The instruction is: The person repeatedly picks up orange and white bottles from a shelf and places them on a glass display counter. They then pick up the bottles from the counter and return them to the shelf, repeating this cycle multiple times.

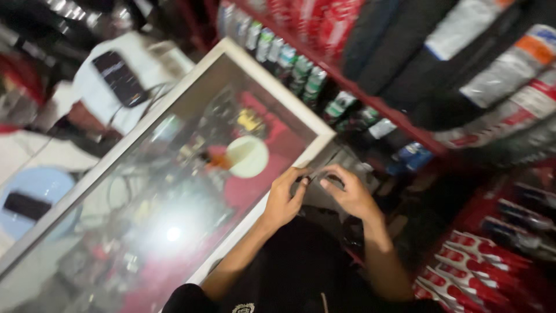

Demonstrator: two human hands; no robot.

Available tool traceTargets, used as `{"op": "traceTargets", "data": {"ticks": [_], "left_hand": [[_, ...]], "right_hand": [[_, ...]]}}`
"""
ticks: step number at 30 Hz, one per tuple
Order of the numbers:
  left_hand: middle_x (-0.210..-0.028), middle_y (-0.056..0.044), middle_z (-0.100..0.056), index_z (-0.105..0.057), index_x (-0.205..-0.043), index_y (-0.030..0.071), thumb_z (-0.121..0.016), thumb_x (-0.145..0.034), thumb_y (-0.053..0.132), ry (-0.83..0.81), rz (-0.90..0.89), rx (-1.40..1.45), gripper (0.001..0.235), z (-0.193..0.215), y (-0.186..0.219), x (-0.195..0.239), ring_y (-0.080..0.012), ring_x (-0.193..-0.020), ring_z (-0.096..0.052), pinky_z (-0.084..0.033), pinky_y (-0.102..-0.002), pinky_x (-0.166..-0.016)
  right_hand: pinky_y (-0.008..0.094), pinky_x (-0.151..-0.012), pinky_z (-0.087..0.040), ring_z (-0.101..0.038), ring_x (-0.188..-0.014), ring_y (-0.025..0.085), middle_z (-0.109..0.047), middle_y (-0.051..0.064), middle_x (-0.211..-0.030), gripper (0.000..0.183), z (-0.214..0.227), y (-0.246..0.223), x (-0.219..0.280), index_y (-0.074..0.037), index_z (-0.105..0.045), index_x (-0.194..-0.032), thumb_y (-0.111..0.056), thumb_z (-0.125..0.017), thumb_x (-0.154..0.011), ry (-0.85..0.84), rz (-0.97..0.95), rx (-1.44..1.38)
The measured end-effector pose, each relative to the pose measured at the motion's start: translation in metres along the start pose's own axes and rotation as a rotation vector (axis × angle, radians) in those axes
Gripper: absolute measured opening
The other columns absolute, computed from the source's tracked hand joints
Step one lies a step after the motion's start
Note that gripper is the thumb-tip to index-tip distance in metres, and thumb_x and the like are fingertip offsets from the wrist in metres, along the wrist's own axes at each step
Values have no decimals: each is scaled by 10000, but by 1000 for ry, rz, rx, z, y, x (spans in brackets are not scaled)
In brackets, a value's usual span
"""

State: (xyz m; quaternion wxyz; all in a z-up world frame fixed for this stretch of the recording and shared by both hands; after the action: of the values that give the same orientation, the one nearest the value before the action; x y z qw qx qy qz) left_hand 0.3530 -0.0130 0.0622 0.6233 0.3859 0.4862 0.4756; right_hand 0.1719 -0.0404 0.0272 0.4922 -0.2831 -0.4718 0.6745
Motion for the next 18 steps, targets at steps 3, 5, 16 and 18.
{"op": "traceTargets", "data": {"ticks": [3,5,16,18], "left_hand": [[-1068,-187,-712,-673,-1149,3,-597,-1009,91,84,19,-15,182,36,-11,30,-341,-993,-710,-554,-387,-885],[-1021,-162,-727,-676,-1140,12,-592,-991,90,206,166,0,188,61,-25,51,-296,-919,-725,-566,-375,-828],[-1393,-232,-514,-415,-1479,-35,-612,-974,67,637,156,-214,552,141,-53,74,-335,-1253,-532,-432,-422,-1051],[-1463,-240,-497,-381,-1534,-31,-583,-989,42,552,110,-280,586,132,-51,59,-347,-1332,-501,-383,-445,-1126]], "right_hand": [[339,-974,-544,-704,-1089,204,-737,106,-1123,312,-47,-27,-29,-23,-633,-1221,-161,-699,-949,-140,33,-50],[337,-994,-544,-702,-1137,207,-729,111,-1179,366,-75,-50,-48,-28,-601,-1265,-160,-719,-945,-207,103,-9],[349,-973,-538,-678,-1071,226,-661,136,-1184,477,-197,-104,-108,-34,-554,-1366,-168,-736,-946,-281,297,-2],[346,-961,-537,-673,-1068,214,-667,131,-1162,436,-189,-93,-103,-27,-568,-1334,-153,-728,-949,-263,262,-37]]}}
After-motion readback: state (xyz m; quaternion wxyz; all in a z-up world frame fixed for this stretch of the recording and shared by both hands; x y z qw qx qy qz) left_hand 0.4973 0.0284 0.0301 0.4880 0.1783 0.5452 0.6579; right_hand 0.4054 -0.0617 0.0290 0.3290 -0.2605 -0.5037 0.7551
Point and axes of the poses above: each hand's wrist, its own x-axis away from the middle knuckle, its own z-axis out of the back of the hand, y = z × x, the point moved 7 cm from there along -x, towards the middle knuckle
